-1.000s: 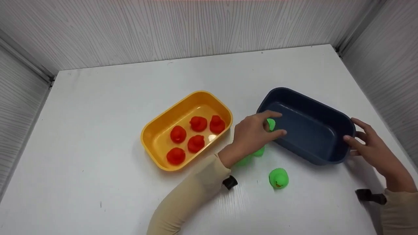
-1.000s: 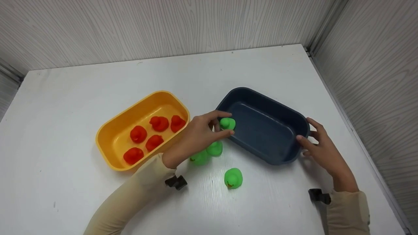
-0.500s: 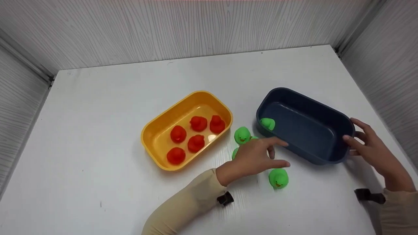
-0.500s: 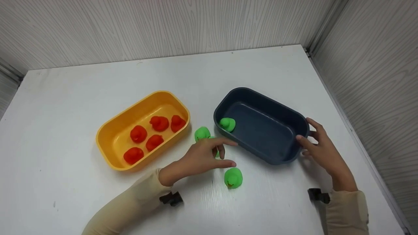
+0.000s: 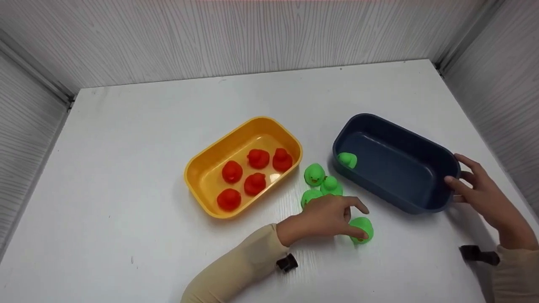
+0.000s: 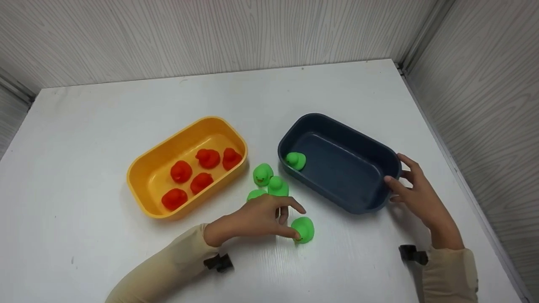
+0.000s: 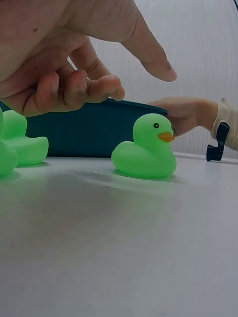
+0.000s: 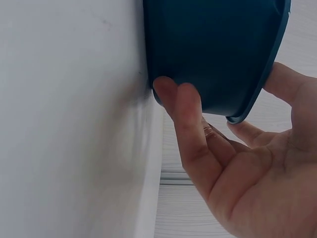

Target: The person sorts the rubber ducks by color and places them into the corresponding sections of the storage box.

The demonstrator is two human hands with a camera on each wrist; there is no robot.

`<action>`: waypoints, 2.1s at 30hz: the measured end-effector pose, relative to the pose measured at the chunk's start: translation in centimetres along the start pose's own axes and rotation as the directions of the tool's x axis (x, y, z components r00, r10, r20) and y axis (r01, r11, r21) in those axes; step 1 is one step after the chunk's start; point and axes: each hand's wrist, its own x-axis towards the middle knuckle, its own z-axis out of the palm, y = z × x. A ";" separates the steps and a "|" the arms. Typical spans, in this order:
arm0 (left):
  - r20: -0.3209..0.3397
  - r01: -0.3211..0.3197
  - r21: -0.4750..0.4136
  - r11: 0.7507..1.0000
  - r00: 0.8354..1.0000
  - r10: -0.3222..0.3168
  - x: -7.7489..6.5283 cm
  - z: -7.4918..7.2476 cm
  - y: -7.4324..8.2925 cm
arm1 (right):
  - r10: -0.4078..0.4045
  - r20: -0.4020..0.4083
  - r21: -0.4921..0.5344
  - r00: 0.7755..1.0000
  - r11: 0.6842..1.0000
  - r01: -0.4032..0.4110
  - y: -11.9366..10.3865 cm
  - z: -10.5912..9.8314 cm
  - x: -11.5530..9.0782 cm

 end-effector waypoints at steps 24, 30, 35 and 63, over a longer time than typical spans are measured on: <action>0.101 0.002 0.122 0.993 0.995 -0.014 0.8 1.8 0.1 | 0.004 -0.013 -0.027 1.000 1.000 -0.005 0.1 0.0 -0.2; 0.092 0.028 0.148 0.989 0.995 -0.042 0.9 1.7 0.2 | 0.006 -0.011 -0.027 1.000 1.000 -0.006 0.0 0.0 -0.1; 0.074 0.034 0.126 0.991 0.996 -0.044 0.7 1.6 0.3 | 0.005 -0.007 -0.035 1.000 0.999 -0.005 -0.1 0.0 -0.1; -0.371 -0.103 -0.066 0.993 0.926 0.071 1.9 -1.7 3.3 | 0.017 0.003 -0.052 1.000 0.999 -0.017 -0.2 0.0 0.0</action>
